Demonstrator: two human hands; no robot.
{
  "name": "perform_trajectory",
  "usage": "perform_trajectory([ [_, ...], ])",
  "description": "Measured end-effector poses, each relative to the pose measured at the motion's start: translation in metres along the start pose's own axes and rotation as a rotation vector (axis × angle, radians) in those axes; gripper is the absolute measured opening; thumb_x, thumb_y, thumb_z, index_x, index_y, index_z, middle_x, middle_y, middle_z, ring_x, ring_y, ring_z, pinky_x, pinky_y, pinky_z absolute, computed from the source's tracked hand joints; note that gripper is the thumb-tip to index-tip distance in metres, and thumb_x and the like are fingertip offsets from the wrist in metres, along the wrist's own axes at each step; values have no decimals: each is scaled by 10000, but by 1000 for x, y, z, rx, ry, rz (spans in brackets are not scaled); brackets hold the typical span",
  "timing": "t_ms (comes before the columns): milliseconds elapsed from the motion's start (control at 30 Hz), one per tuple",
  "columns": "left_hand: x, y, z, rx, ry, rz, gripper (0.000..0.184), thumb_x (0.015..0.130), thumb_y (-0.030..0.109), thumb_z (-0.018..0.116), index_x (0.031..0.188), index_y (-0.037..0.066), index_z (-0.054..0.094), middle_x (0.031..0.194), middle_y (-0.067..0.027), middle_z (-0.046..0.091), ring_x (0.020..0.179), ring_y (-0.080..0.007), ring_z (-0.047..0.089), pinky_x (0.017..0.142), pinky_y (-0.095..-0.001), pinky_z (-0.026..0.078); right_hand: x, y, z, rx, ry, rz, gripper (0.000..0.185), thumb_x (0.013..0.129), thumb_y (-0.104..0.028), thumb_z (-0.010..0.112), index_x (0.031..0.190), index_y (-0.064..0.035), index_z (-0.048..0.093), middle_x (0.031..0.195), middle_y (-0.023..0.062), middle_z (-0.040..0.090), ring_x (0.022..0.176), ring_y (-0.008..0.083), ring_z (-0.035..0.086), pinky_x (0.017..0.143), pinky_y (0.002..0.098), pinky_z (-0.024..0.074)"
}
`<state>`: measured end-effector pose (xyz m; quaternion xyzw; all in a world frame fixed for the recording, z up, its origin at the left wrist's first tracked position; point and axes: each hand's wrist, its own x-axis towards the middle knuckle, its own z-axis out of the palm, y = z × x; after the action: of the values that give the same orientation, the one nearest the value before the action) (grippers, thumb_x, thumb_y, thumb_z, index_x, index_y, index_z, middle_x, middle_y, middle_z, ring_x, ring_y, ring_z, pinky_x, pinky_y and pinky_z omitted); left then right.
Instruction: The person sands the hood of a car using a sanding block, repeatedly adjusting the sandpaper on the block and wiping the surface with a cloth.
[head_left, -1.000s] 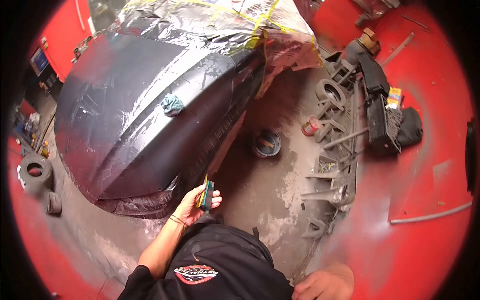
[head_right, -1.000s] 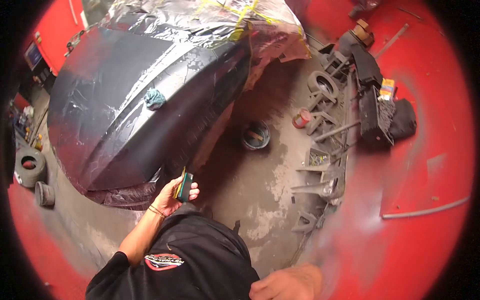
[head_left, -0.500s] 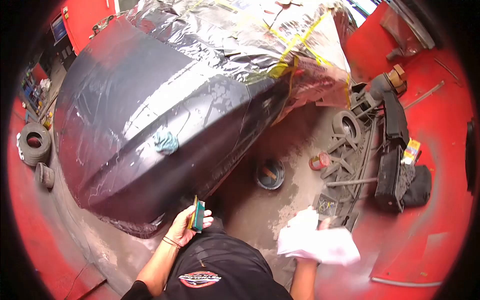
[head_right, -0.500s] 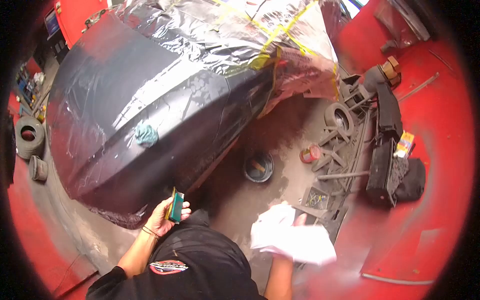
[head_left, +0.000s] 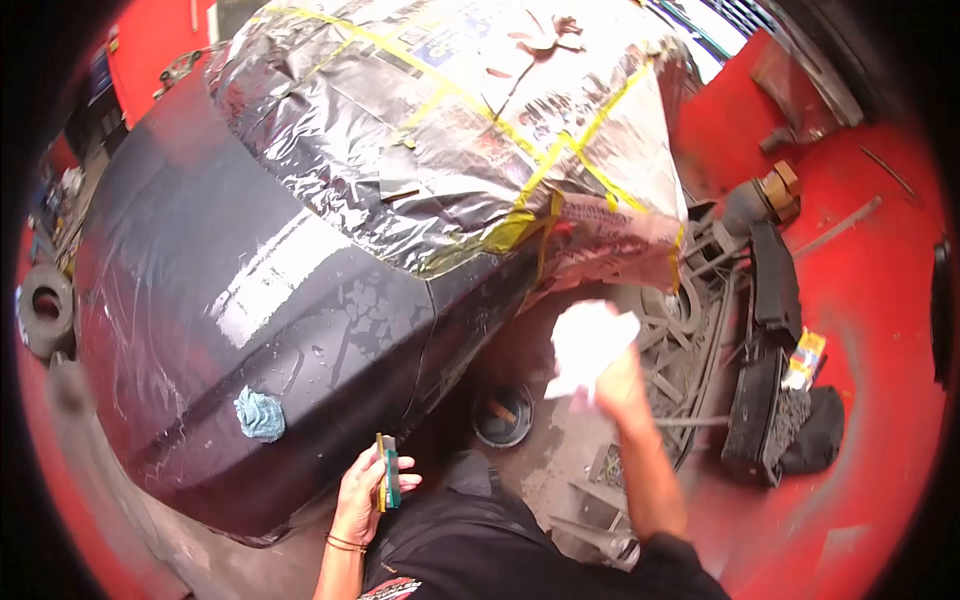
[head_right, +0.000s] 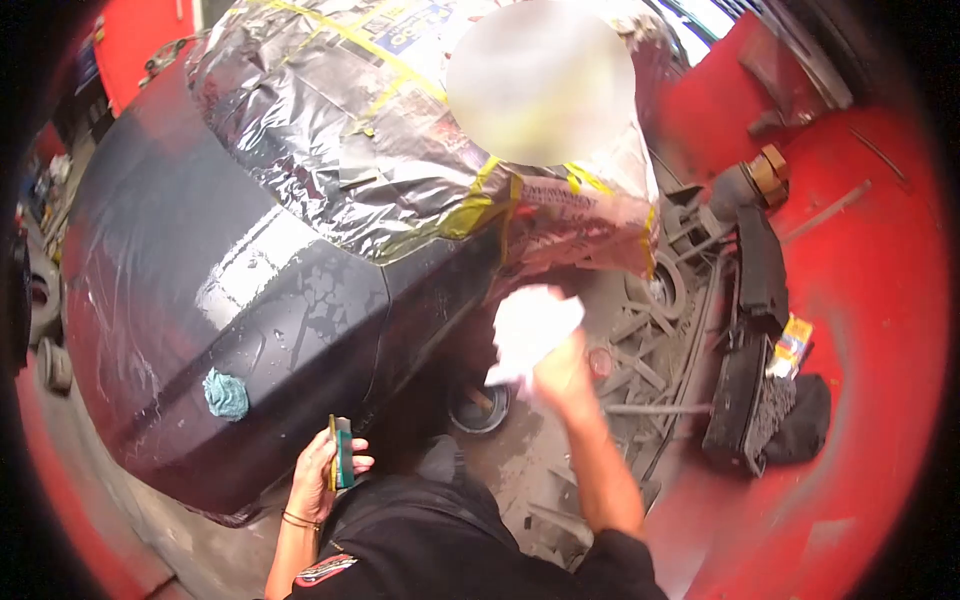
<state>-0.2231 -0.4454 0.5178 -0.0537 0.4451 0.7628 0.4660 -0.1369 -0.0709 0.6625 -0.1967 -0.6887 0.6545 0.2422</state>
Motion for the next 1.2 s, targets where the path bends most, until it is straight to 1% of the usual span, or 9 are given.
perform_trajectory([
  [100,1,-9,21,-18,137,123,559,1145,306,631,1607,28,484,1299,-218,760,1021,-315,820,956,-434,668,155,-73,-43,-1485,-106,-1169,147,895,-106,725,1021,-62,786,1012,164,758,917,361,732,801,487,609],
  [133,2,-12,30,-38,183,159,559,1144,304,634,1607,28,485,1302,-216,758,1020,-309,820,954,-434,668,215,-82,-60,-1705,-22,-1059,168,919,-128,719,1042,-57,809,1050,195,780,988,396,754,828,523,614],
  [167,2,-15,42,-46,216,201,554,1145,304,632,1603,29,487,1304,-216,757,1021,-308,820,951,-432,670,271,-106,-64,-1609,212,-400,314,947,-221,735,1183,-17,774,1071,217,786,1050,429,759,856,545,619],
  [233,5,-20,65,-62,288,272,542,1146,302,626,1594,29,493,1307,-214,755,1024,-307,820,945,-427,674,428,-116,-120,-1443,447,-861,834,992,-556,730,1636,-84,491,1466,276,666,1256,481,699,1017,594,594],
  [267,7,-25,76,-70,325,300,535,1146,299,621,1588,27,495,1308,-212,755,1026,-307,820,941,-423,676,453,-130,-118,-1692,577,-571,877,990,-674,702,1667,-163,479,1639,217,553,1433,458,597,1131,649,523],
  [467,9,-54,115,-253,508,445,533,1161,324,613,1583,15,507,1331,-215,744,1131,-318,797,995,-427,657,451,-55,-134,-935,587,-623,468,1048,-297,652,1402,8,642,1275,237,659,1158,404,660,1024,517,545],
  [667,48,-21,145,-189,376,560,524,1177,296,578,1589,-17,495,1447,-206,702,1377,-334,680,1215,-483,509,155,84,4,-14,-382,-82,225,1088,-104,736,1295,-18,718,1163,28,738,1066,97,661,923,281,548],
  [933,106,-16,184,-181,292,752,559,1116,179,685,1592,-9,462,1482,-131,669,1363,-210,640,1212,-391,480,26,99,48,310,-716,236,366,1101,-201,758,1393,-26,623,1604,110,577,1251,152,631,1053,347,550],
  [1200,93,-18,183,-129,306,677,532,1167,253,642,1622,9,514,1473,-73,677,1273,-133,667,1116,-330,538,37,96,33,709,-766,750,495,1160,-434,621,1426,-17,617,1300,146,717,1089,254,721,975,404,597],
])
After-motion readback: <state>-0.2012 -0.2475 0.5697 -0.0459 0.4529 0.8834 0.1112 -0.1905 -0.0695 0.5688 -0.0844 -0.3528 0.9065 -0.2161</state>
